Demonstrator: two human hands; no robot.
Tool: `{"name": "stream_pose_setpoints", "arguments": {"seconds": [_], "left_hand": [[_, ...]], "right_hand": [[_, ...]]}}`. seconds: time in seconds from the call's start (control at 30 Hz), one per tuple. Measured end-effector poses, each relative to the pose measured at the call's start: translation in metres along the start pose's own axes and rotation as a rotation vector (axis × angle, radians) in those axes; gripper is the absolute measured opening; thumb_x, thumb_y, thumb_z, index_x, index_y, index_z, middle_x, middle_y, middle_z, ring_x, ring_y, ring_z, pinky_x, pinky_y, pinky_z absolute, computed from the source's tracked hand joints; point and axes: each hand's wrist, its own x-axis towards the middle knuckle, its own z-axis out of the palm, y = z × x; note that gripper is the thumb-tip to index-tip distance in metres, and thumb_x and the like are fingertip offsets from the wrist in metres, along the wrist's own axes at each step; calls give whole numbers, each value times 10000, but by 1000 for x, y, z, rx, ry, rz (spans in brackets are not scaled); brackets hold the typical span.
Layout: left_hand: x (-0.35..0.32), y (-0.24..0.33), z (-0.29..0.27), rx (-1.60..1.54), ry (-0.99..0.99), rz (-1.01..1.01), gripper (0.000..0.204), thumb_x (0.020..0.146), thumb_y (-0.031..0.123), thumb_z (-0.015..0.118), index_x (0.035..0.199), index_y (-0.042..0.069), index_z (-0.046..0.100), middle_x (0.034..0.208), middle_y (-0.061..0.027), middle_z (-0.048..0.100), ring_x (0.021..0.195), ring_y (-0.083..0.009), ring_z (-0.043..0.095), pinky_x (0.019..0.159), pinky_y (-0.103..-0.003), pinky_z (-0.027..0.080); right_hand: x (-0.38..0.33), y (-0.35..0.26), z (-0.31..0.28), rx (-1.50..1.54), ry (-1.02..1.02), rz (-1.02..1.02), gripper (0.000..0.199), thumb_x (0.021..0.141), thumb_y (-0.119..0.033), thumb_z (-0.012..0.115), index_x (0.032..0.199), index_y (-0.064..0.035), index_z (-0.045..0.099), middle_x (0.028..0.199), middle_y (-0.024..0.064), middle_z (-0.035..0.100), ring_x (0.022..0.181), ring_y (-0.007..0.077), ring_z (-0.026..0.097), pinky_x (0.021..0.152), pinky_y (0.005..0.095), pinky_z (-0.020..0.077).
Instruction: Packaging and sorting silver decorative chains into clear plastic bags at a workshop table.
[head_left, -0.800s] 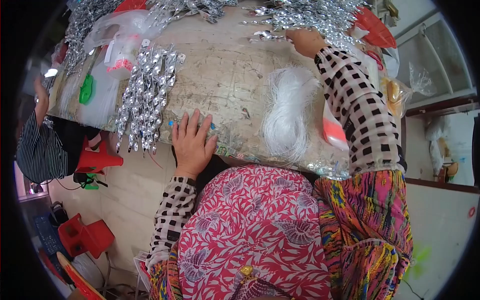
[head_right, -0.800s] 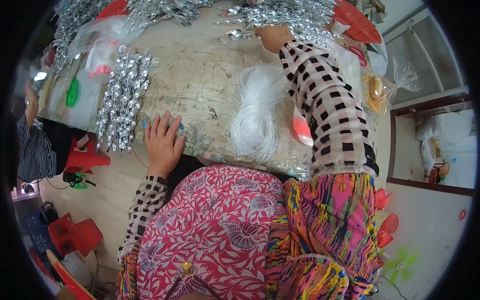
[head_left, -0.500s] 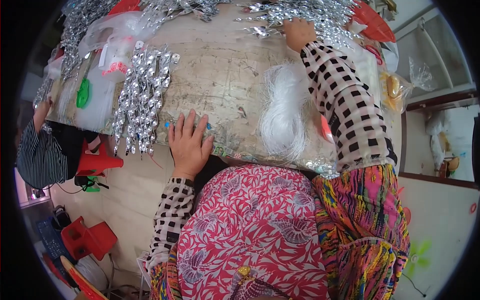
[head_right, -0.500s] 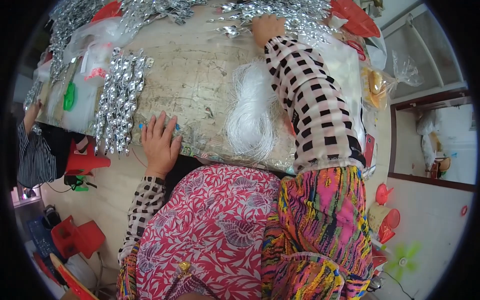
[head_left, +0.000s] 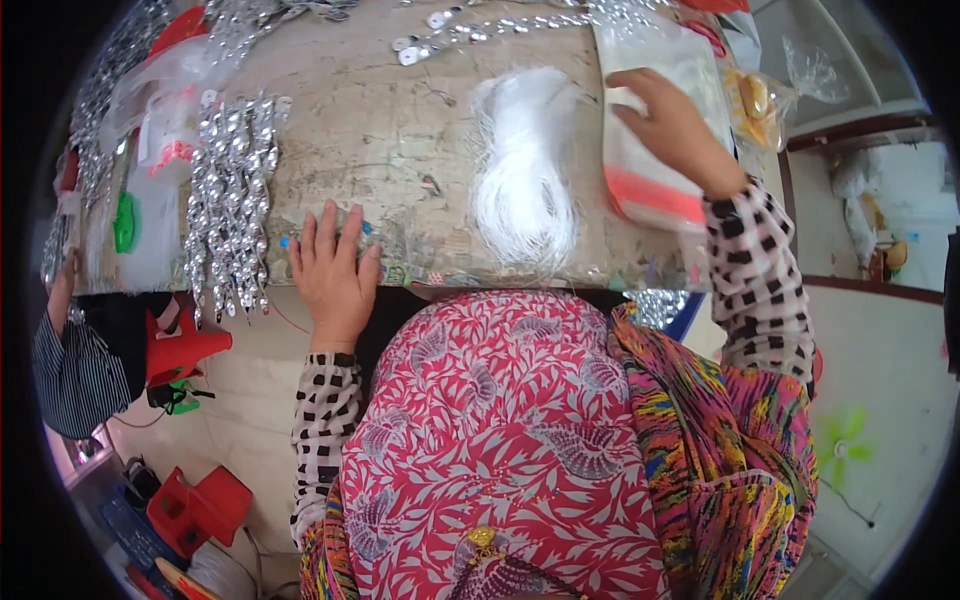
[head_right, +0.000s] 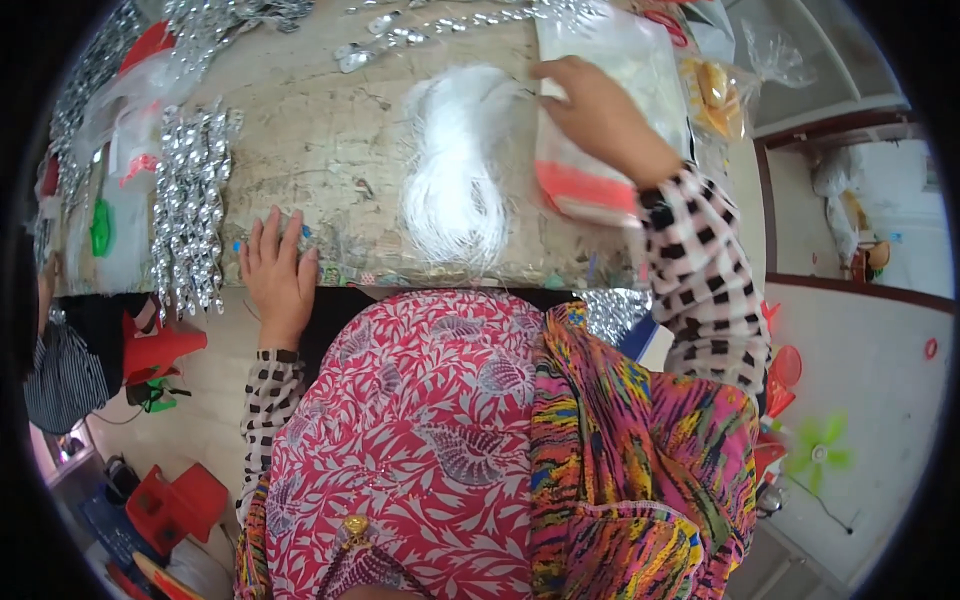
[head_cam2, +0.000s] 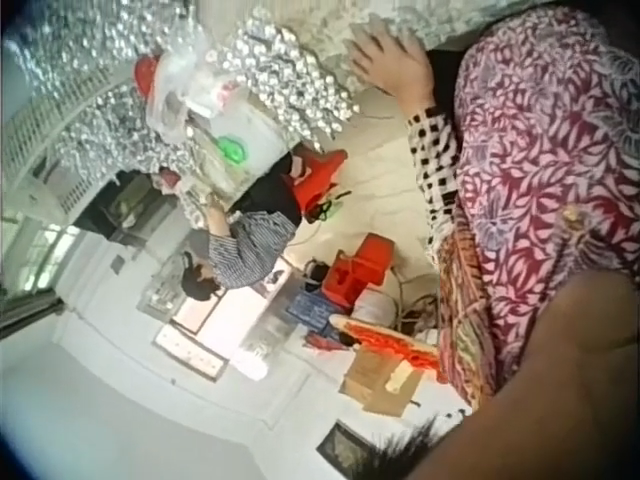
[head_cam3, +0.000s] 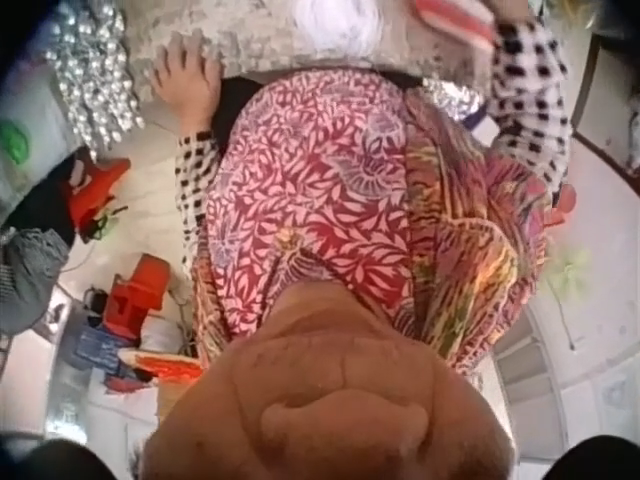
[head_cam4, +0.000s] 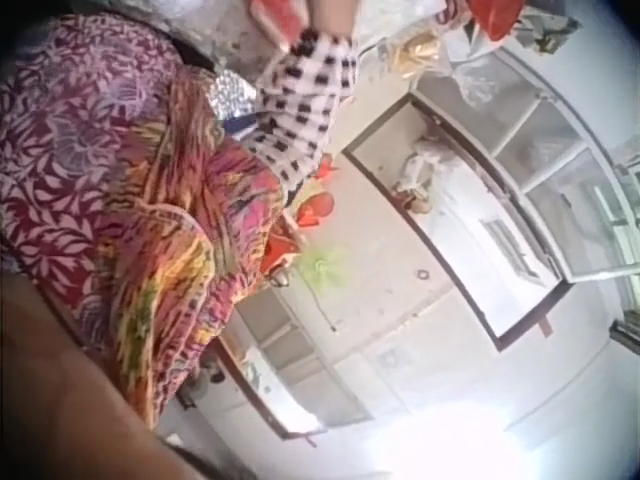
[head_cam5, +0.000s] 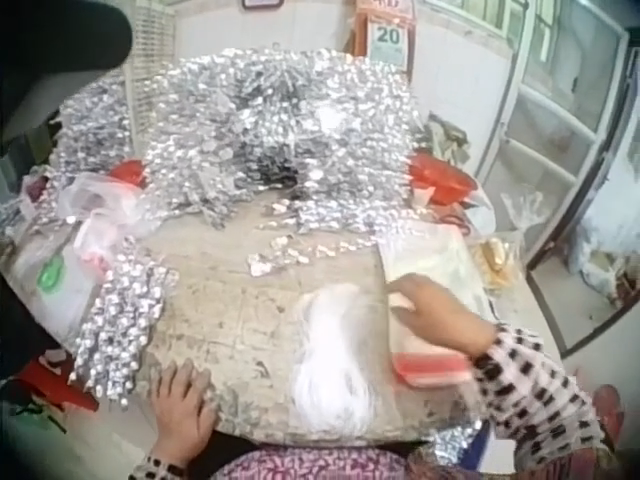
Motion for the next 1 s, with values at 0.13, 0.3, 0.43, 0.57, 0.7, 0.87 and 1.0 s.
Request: {"name": "stream_pose_setpoints", "arguments": {"seconds": [0.13,0.3,0.43,0.57,0.7,0.87,1.0], "left_hand": [[-1,15,13,35,-15,-13,472,860,344,513,1312,212,488,1398,-66,403,1292,-321,331,1077,-512,170],[-6,10,13,46,-6,-37,472,856,327,512,1313,213,486,1396,-63,407,1300,-309,320,1082,-503,160],[-21,-30,2,43,-19,-60,471,845,337,534,1296,206,499,1381,-71,420,1282,-328,348,1063,-518,192],[-50,-52,-8,-11,-35,-63,461,833,352,566,1263,195,517,1363,-103,426,1271,-351,362,1044,-532,227],[-75,-58,-19,-288,13,-27,422,857,322,560,1250,174,523,1344,-123,426,1272,-366,355,1040,-541,226],[-114,-82,-55,-323,157,-99,352,858,227,590,1193,121,569,1291,-145,456,1239,-363,384,1029,-502,266],[-129,-149,-80,-290,446,-293,289,820,103,632,1108,82,621,1223,-122,531,1145,-292,478,961,-382,380]], "right_hand": [[-71,41,-36,-68,-39,246,280,847,-141,586,1095,-12,570,1088,144,586,929,311,590,768,367,464],[-106,26,-5,-238,-48,148,413,862,-181,570,1238,-29,493,1295,169,474,1180,337,458,962,389,391],[-112,-13,48,-306,-62,160,433,878,-201,529,1260,-8,466,1362,215,395,1249,397,368,1049,427,307],[-107,-45,37,-130,-224,121,421,879,-182,512,1251,9,463,1342,242,402,1258,399,361,1050,428,301],[-104,-62,19,-123,-331,130,420,861,-142,543,1245,10,466,1332,224,417,1229,374,404,1032,414,328],[-46,-141,19,-195,-226,-34,446,837,-72,584,1262,-9,465,1278,204,475,1192,348,453,988,375,373],[0,-241,53,386,-473,-144,414,852,-139,610,1226,-4,496,1246,176,506,1169,305,482,972,349,381]]}}
